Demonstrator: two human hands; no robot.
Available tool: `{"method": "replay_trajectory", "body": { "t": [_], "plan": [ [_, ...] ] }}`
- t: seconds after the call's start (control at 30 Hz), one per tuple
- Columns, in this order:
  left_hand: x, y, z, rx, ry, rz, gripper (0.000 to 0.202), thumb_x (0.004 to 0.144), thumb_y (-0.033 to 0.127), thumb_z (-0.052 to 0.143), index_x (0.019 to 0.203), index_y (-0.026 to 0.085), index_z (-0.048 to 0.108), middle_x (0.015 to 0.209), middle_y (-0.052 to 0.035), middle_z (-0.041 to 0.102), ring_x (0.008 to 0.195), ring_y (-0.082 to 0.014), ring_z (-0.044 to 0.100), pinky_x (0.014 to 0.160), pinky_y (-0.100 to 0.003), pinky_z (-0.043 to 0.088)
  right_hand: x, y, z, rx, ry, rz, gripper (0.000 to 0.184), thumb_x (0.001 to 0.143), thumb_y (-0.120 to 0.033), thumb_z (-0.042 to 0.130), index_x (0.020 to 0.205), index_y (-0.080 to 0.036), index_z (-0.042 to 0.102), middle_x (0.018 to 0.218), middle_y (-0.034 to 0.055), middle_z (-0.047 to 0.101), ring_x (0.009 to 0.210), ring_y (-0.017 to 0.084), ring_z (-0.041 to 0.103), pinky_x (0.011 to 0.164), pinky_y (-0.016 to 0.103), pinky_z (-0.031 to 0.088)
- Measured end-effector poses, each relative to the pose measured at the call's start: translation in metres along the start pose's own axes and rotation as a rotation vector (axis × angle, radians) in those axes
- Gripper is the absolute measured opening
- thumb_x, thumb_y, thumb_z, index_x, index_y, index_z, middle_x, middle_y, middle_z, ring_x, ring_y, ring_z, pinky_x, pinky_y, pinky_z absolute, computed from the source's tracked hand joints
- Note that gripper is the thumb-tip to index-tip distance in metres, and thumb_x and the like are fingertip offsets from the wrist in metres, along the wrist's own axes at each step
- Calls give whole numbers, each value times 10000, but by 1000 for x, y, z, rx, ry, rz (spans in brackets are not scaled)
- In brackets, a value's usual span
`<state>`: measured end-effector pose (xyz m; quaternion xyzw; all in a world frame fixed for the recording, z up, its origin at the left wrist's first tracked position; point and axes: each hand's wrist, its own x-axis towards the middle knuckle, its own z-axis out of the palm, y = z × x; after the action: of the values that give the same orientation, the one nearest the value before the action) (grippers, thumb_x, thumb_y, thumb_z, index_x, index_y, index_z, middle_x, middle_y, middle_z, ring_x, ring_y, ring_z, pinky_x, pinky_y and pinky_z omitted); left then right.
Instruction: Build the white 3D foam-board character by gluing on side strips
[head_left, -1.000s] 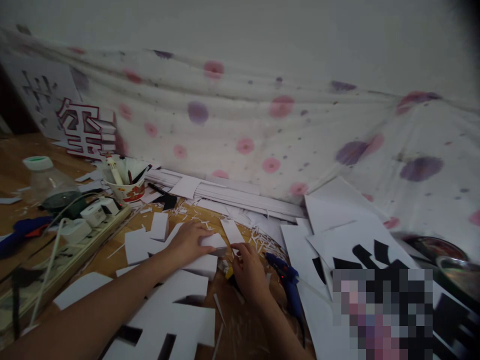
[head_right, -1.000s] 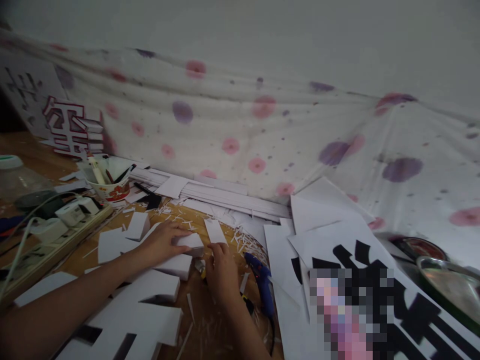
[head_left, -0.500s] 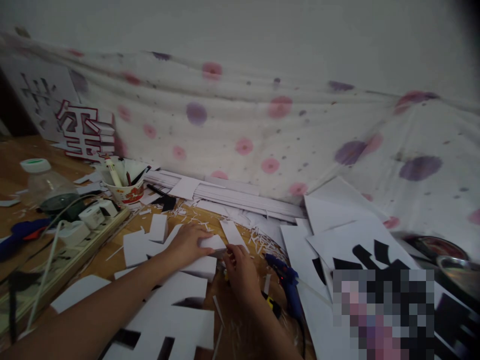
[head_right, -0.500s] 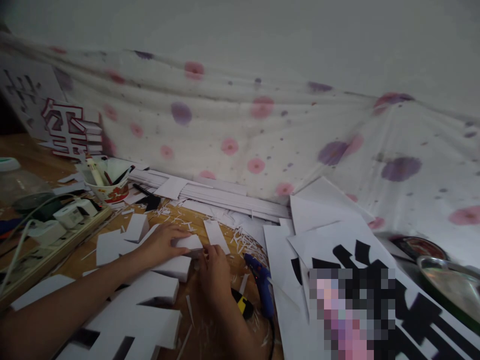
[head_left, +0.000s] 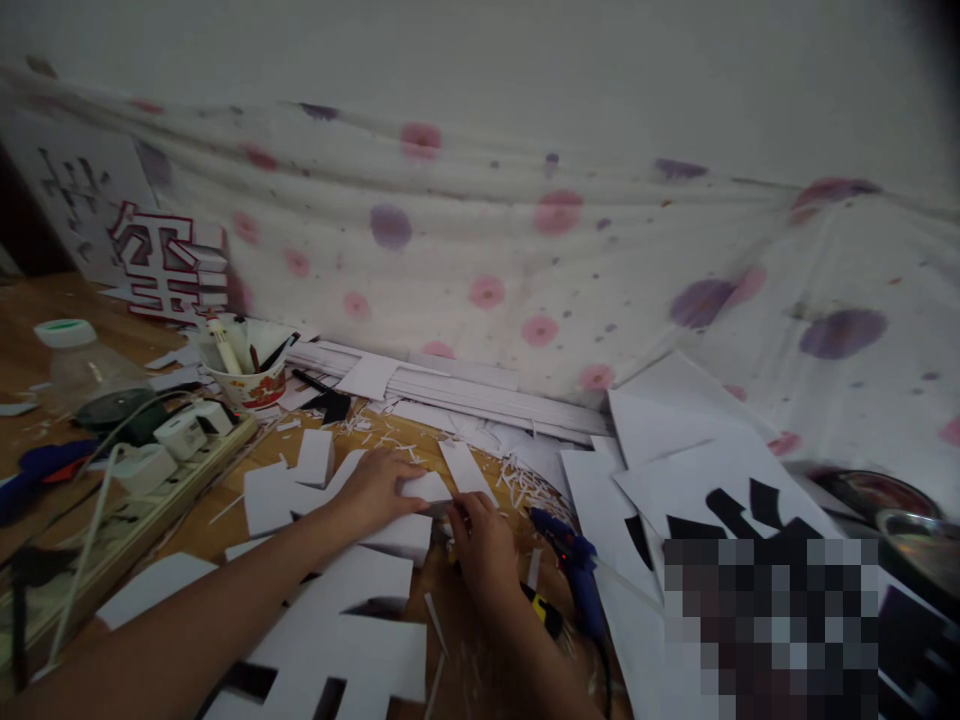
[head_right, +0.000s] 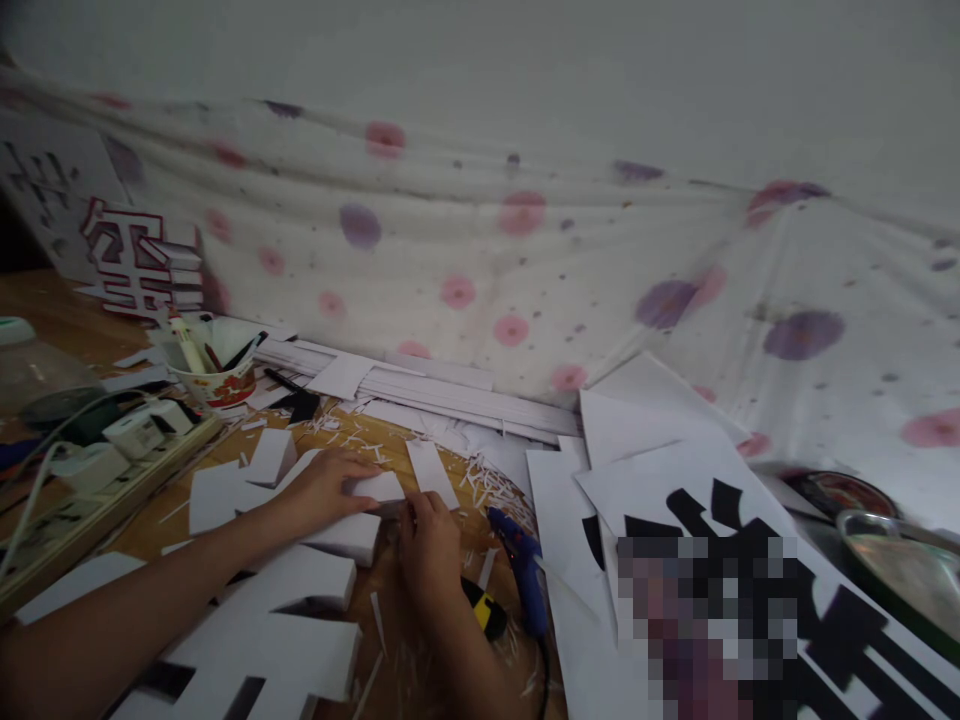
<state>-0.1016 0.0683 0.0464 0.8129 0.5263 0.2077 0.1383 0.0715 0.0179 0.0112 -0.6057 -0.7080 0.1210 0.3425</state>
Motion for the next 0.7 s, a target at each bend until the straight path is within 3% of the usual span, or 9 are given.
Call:
{"method": "replay_trajectory", "body": {
  "t": [0.4,0.57,0.7],
  "plan": [
    [2,2,-1,10,-25,29,398,624,393,751,991,245,703,972,-57,705,963,-257,588,896,-399,399,4,3,1,53,6,34,193,832,-158,480,847,-200,667,840,60,667,776,194,623,701,285,459],
    [0,-1,-9,-41,-18,38,319,834,388,515,1072,239,665,993,-51,709,938,-217,602,869,-362,419,4,5,3,115,15,39,188,825,-170,481,873,-195,661,857,67,660,791,200,621,718,299,470],
    [4,-14,-20,-69,47,5,291,851,315,465,992,213,698,944,-46,720,888,-195,617,817,-319,446,2,7,3,189,25,50,186,823,-218,482,893,-189,651,851,64,653,743,185,623,681,294,491]
  ]
}}
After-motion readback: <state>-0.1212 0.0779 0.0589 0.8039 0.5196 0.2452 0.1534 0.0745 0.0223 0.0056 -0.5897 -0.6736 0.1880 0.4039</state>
